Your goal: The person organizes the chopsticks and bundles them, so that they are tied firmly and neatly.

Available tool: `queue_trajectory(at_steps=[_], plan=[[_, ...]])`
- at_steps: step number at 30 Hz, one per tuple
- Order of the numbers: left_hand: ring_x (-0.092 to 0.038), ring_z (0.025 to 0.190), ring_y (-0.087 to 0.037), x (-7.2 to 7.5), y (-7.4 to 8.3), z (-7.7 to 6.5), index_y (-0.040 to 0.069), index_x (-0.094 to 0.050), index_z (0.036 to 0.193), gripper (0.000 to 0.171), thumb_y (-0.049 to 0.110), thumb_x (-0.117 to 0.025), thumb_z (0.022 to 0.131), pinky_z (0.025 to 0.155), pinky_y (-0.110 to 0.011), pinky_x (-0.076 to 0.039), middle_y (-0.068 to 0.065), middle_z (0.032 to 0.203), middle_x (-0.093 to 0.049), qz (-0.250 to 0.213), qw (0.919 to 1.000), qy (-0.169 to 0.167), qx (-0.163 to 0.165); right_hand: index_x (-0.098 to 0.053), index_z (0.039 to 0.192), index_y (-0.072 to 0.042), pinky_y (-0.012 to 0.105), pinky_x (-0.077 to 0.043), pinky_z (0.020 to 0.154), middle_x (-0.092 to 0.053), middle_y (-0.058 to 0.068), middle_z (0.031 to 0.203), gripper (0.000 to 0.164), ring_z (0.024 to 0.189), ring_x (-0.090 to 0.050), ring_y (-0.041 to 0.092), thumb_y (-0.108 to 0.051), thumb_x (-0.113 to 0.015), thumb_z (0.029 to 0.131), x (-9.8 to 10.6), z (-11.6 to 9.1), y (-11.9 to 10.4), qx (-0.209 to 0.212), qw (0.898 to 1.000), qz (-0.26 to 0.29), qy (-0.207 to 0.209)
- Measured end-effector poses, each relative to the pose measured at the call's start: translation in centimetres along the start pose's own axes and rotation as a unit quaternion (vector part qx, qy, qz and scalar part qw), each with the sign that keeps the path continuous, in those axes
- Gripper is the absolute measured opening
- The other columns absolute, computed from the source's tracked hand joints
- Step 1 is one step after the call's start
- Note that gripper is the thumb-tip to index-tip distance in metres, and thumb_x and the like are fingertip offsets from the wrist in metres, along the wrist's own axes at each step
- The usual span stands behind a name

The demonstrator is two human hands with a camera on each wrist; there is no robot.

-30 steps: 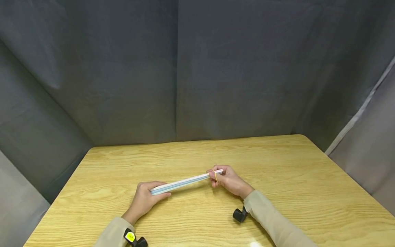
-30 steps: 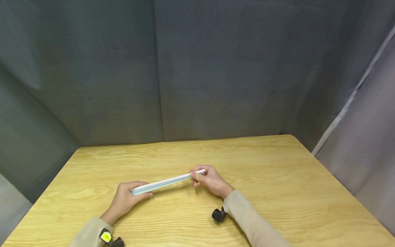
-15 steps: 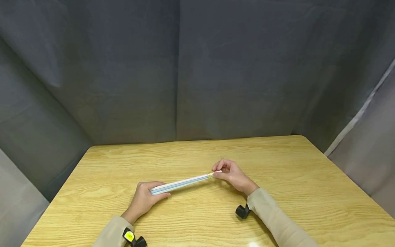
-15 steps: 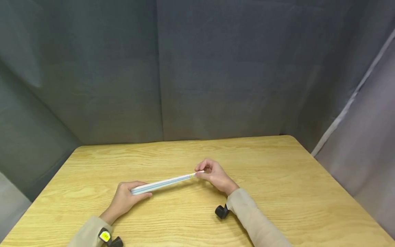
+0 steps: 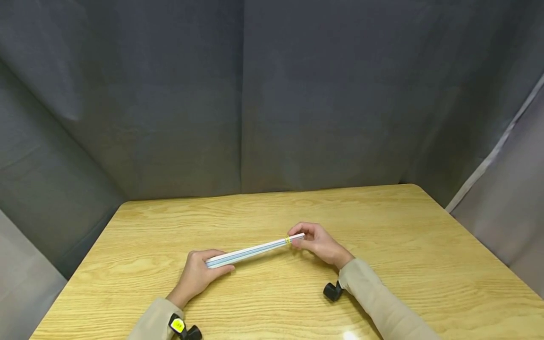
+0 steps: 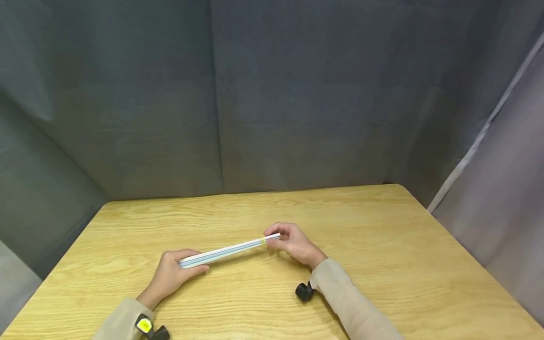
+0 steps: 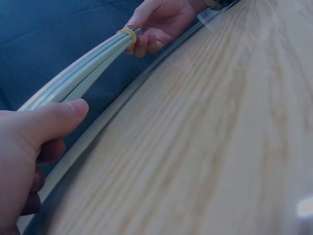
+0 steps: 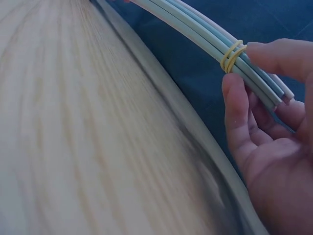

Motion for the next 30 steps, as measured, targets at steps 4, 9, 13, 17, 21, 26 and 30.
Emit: queue_trajectory(at_steps=[4,9,13,17,21,26,30], plan=[[-0.071,0.079,-0.010,0.0,-0.1,0.0,0.011,-0.077,0.091,0.030,0.024,-0.088,0.067,0.070,-0.023,-0.055,-0.004,0.090,-0.075,-0.003,0.9999,-0.001,0.016,-0.057,0.110,0.012,0.028,-0.053,0.073,-0.062,0.007,0.096,0.026,0.078,-0.063,0.015,-0.007,-0.062,0.093,-0.1,0.1,0.3,-0.010,1.000,-0.003,0.005],[-0.070,0.079,-0.009,0.0,-0.2,0.1,0.013,-0.076,0.090,0.030,0.026,-0.089,0.066,0.070,-0.023,-0.054,-0.002,0.089,-0.075,-0.010,0.9995,-0.004,0.030,-0.059,0.110,0.012,0.028,-0.054,0.073,-0.063,0.009,0.096,0.026,0.079,-0.065,0.014,-0.008,-0.062,0.093,-0.2,0.2,0.4,-0.009,1.000,-0.004,0.008],[-0.069,0.078,-0.008,0.0,-0.3,0.1,0.014,-0.076,0.089,0.031,0.029,-0.089,0.065,0.069,-0.023,-0.054,-0.002,0.088,-0.075,-0.013,0.9991,-0.002,0.041,-0.060,0.110,0.013,0.027,-0.055,0.073,-0.064,0.017,0.098,0.025,0.079,-0.066,0.015,-0.005,-0.062,0.093,-0.4,0.3,0.4,-0.007,1.000,-0.013,0.012],[-0.069,0.077,-0.009,0.0,-0.5,0.1,0.014,-0.076,0.088,0.031,0.029,-0.090,0.064,0.069,-0.024,-0.054,-0.002,0.088,-0.075,-0.027,0.9983,-0.002,0.052,-0.062,0.112,0.012,0.027,-0.055,0.070,-0.065,0.027,0.097,0.026,0.074,-0.066,0.013,-0.005,-0.063,0.092,-0.5,0.3,0.1,-0.013,0.999,-0.032,0.026],[-0.068,0.077,-0.009,0.1,-0.5,0.0,0.014,-0.076,0.088,0.030,0.026,-0.090,0.064,0.068,-0.024,-0.054,-0.003,0.087,-0.075,-0.047,0.9970,-0.001,0.061,-0.064,0.113,0.010,0.023,-0.051,0.061,-0.067,0.027,0.101,0.028,0.063,-0.061,0.009,-0.007,-0.066,0.091,-0.7,0.4,-0.2,-0.015,0.998,-0.052,0.033],[-0.068,0.078,-0.010,0.0,-0.2,-0.1,0.012,-0.076,0.089,0.030,0.023,-0.090,0.065,0.070,-0.024,-0.054,-0.004,0.089,-0.075,-0.072,0.9952,-0.003,0.066,-0.064,0.112,0.012,0.023,-0.054,0.065,-0.068,0.024,0.100,0.030,0.072,-0.066,0.011,-0.006,-0.069,0.088,-1.0,0.6,-0.3,-0.013,0.998,-0.059,0.032],[-0.068,0.078,-0.010,-0.1,0.0,-0.2,0.011,-0.076,0.089,0.030,0.021,-0.090,0.065,0.071,-0.025,-0.054,-0.005,0.089,-0.074,-0.078,0.9946,-0.002,0.069,-0.066,0.109,0.011,0.024,-0.055,0.068,-0.069,0.022,0.097,0.031,0.076,-0.067,0.011,-0.007,-0.072,0.086,-1.1,0.6,-0.4,-0.009,0.996,-0.074,0.041]])
Point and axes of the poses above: each hand's wrist, its own z-axis towards the middle knuckle, its own x-axis out of the back of the hand, y = z × x, the point moved 5 cm from there along z, towards the middle knuckle
